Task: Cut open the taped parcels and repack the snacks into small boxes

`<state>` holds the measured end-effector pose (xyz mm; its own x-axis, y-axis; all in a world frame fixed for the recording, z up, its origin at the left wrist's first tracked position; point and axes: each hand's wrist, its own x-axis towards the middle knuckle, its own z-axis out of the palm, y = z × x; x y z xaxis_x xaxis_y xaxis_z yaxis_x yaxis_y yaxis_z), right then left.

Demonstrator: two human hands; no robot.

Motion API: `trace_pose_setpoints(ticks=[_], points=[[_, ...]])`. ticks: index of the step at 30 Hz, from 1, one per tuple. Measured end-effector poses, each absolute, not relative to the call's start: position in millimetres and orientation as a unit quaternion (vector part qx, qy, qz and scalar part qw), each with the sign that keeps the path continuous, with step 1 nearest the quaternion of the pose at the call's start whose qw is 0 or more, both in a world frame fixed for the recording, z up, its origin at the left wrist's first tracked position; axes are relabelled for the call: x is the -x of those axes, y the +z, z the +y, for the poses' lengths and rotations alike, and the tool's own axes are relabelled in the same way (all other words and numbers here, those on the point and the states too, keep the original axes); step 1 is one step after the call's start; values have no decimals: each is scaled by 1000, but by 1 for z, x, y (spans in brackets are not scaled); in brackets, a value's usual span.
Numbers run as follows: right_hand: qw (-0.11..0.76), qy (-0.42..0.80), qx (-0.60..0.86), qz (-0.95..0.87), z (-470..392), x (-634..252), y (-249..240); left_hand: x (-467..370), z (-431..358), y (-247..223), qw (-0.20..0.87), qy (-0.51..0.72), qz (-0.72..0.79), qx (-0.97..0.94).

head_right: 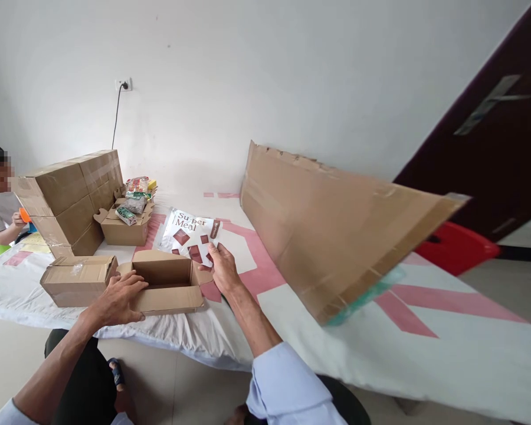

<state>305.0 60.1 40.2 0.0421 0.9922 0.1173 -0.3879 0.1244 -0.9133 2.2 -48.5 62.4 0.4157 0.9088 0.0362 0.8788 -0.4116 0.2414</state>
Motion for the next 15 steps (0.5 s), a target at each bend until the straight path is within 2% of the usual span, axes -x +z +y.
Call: trace_pose_setpoints(ticks=[11,15], points=[[621,545,381,-415,57,-312,35,-17,-39,54,12,46,538,-842],[625,544,384,-409,57,-311,32,-7,-22,56,16,61,536,-842]])
